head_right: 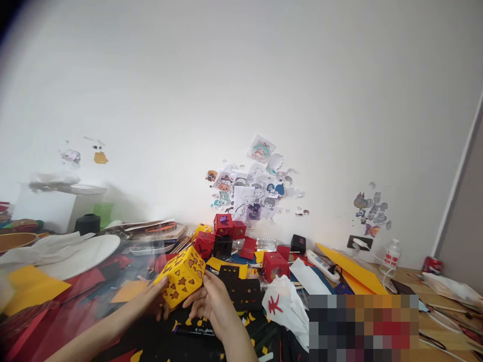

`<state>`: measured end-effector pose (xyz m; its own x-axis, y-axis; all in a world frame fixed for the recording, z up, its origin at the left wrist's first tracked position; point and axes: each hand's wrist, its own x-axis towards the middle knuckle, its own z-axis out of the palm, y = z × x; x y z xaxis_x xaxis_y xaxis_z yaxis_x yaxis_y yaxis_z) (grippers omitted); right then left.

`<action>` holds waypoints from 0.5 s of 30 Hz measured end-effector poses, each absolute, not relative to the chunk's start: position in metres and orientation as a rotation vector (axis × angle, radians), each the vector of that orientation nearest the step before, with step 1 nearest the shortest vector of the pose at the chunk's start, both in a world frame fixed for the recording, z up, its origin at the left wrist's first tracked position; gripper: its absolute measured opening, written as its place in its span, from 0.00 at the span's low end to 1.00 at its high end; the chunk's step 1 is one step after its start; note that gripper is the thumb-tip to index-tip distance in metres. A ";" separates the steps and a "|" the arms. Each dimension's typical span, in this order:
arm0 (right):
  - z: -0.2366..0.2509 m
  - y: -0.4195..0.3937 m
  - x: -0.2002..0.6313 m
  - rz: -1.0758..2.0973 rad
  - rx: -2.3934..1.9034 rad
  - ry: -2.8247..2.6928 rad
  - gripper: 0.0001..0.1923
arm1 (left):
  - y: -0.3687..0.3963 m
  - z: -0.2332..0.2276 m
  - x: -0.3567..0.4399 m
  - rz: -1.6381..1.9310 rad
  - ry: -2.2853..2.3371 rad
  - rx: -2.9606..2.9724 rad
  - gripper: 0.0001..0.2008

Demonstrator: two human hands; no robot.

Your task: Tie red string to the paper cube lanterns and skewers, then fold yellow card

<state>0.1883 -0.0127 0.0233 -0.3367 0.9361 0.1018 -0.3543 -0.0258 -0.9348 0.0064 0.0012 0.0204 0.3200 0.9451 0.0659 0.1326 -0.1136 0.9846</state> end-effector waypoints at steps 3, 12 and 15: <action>0.025 -0.015 0.189 1.564 -0.704 -1.203 0.37 | 0.011 0.011 0.008 0.890 1.065 1.448 0.44; 0.021 -0.007 0.189 1.428 -0.973 -1.171 0.33 | 0.026 0.004 0.007 0.821 1.157 1.387 0.38; 0.019 -0.006 0.188 1.403 -0.961 -1.235 0.36 | 0.019 0.010 0.002 0.849 1.212 1.405 0.35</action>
<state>0.1883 -0.0062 0.0192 -0.1912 0.9804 0.0472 -0.1710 0.0141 -0.9852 0.0023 0.0187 0.0098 0.2358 0.9651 -0.1140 0.2231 0.0604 0.9729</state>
